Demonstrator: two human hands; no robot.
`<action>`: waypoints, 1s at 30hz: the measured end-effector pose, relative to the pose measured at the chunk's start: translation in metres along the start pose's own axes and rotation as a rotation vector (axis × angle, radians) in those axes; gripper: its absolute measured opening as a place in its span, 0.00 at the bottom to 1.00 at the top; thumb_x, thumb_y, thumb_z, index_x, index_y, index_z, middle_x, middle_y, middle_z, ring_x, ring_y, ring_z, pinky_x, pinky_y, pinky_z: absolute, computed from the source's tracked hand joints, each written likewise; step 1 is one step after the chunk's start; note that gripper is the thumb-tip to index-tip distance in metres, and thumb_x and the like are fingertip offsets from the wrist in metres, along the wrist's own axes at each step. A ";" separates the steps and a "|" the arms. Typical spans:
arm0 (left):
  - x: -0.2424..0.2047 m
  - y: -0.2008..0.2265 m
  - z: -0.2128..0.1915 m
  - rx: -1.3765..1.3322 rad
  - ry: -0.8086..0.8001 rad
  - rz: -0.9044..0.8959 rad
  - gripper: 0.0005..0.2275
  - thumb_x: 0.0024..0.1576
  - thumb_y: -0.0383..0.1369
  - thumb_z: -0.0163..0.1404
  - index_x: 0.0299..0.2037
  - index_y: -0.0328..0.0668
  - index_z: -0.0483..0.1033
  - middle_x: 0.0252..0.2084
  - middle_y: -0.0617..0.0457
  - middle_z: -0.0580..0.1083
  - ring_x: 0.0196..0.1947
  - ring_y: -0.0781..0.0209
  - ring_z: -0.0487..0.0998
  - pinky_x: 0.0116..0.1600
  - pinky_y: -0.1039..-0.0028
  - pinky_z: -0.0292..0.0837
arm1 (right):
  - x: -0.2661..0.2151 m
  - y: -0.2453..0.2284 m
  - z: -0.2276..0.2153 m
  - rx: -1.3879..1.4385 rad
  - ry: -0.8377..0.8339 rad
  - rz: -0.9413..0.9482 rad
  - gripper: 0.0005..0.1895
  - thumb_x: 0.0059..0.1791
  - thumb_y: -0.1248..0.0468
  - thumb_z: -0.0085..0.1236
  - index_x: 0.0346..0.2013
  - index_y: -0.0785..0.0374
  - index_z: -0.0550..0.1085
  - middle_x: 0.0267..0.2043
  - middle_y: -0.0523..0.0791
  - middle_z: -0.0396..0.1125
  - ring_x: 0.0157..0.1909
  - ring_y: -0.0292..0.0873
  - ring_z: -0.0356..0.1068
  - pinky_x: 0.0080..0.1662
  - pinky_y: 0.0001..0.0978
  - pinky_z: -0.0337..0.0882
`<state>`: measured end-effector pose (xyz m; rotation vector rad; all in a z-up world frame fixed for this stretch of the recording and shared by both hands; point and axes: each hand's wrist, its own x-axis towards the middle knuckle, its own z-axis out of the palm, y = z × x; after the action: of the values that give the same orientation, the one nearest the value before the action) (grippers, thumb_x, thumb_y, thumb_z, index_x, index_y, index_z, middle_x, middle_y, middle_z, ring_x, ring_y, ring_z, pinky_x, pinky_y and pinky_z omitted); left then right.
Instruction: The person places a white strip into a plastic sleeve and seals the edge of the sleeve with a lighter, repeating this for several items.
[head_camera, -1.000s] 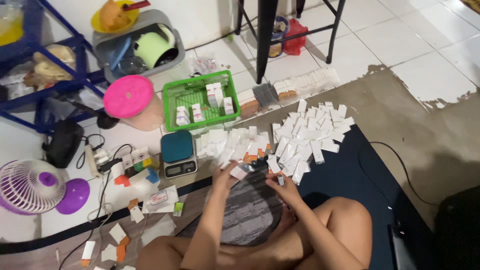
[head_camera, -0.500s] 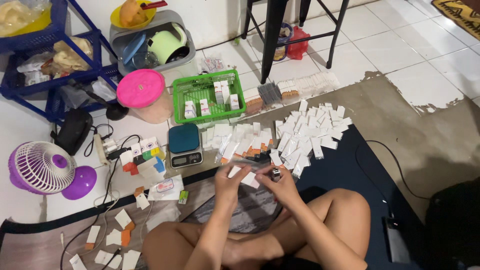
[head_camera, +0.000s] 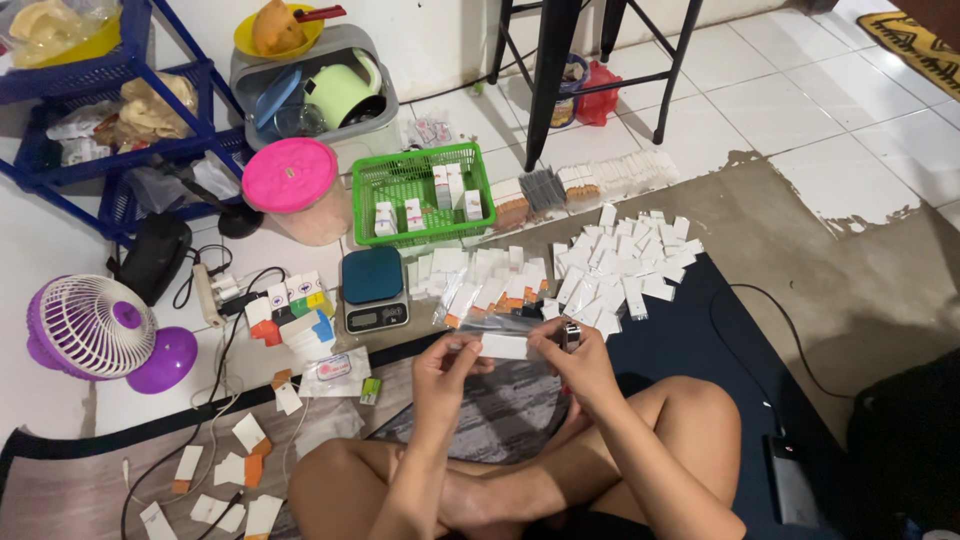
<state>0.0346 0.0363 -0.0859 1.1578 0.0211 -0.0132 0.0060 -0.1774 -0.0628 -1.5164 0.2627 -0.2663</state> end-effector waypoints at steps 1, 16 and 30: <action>0.002 -0.008 -0.001 -0.001 -0.001 0.001 0.03 0.63 0.21 0.65 0.42 0.25 0.87 0.33 0.41 0.83 0.29 0.44 0.91 0.39 0.57 0.94 | 0.001 0.000 -0.002 0.000 0.001 -0.002 0.05 0.47 0.72 0.76 0.38 0.68 0.89 0.20 0.48 0.73 0.15 0.36 0.66 0.20 0.26 0.65; -0.002 0.012 0.009 0.239 -0.229 0.037 0.06 0.58 0.25 0.72 0.43 0.37 0.91 0.31 0.43 0.88 0.32 0.56 0.92 0.41 0.68 0.90 | -0.025 -0.073 -0.024 -0.209 -0.189 -0.122 0.07 0.47 0.69 0.78 0.40 0.60 0.93 0.32 0.50 0.86 0.36 0.37 0.76 0.43 0.36 0.80; 0.003 0.114 0.019 0.427 -0.760 0.165 0.04 0.59 0.23 0.69 0.43 0.36 0.92 0.38 0.43 0.86 0.40 0.60 0.86 0.44 0.66 0.85 | -0.007 -0.047 -0.051 0.077 -0.398 -0.263 0.04 0.44 0.79 0.71 0.32 0.72 0.88 0.23 0.56 0.79 0.17 0.43 0.79 0.18 0.31 0.78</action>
<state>0.0398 0.0652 0.0262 1.5138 -0.7819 -0.3229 -0.0177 -0.2251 -0.0179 -1.4914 -0.2625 -0.1740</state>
